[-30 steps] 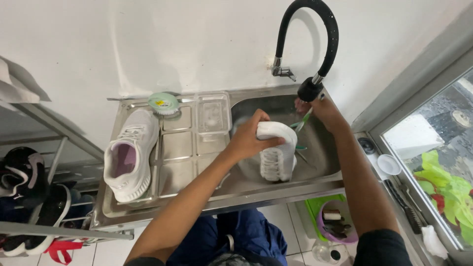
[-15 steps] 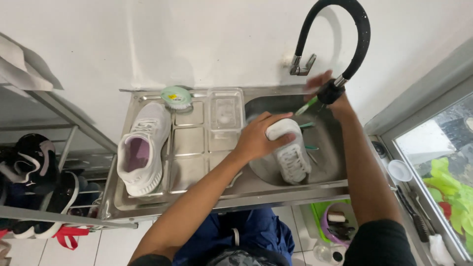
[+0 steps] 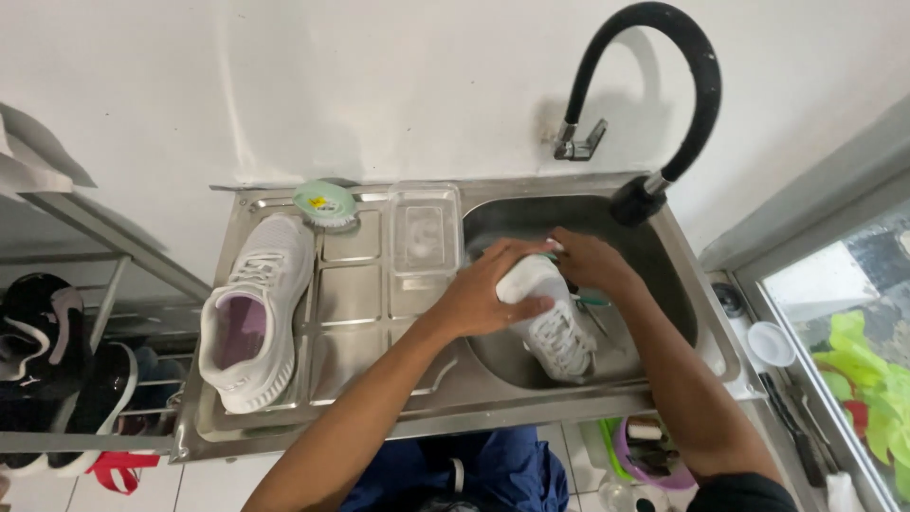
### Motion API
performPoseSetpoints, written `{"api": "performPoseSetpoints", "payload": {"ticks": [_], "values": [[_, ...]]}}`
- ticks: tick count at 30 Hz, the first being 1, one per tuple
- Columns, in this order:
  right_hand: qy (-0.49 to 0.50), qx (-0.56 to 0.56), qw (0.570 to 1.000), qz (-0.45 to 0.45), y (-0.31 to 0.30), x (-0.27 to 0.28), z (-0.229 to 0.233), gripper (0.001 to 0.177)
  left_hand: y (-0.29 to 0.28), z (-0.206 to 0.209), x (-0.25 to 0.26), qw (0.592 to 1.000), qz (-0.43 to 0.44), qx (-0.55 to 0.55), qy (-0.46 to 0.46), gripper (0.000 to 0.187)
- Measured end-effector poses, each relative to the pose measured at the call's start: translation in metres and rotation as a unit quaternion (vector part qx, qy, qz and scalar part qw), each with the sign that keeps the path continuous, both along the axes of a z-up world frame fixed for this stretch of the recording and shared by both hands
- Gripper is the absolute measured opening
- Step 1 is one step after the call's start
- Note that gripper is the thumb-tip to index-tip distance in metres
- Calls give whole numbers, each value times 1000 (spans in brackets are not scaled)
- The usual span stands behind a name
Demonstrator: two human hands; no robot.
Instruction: Cleaning the upper and sole of a white sneaker using a toothbrush and cleaning solution over a sink.
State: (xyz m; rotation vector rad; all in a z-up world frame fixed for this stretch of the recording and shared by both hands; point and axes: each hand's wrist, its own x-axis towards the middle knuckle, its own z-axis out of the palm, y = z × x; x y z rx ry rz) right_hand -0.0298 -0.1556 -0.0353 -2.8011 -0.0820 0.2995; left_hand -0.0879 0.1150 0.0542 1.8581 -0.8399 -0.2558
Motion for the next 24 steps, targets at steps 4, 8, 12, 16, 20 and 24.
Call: {"api": "performPoseSetpoints", "payload": {"ticks": [4, 8, 12, 16, 20, 24], "values": [[86, -66, 990, -87, -22, 31, -62, 55, 4, 5, 5, 1000, -26, -14, 4, 72], [78, -18, 996, -34, -22, 19, -64, 59, 6, 17, 13, 996, -68, 9, 59, 89], [-23, 105, 986, 126, 9, 14, -15, 61, 4, 18, 18, 990, -100, 18, 93, 101], [73, 106, 991, 25, 41, 11, 33, 64, 4, 9, 16, 991, -94, 19, 97, 98], [27, 210, 977, 5, 11, 22, -13, 46, 12, -8, 14, 997, -73, -30, -5, 91], [-81, 196, 977, -38, 49, 8, 70, 36, 20, -2, 18, 993, -45, -68, -90, 86]]}}
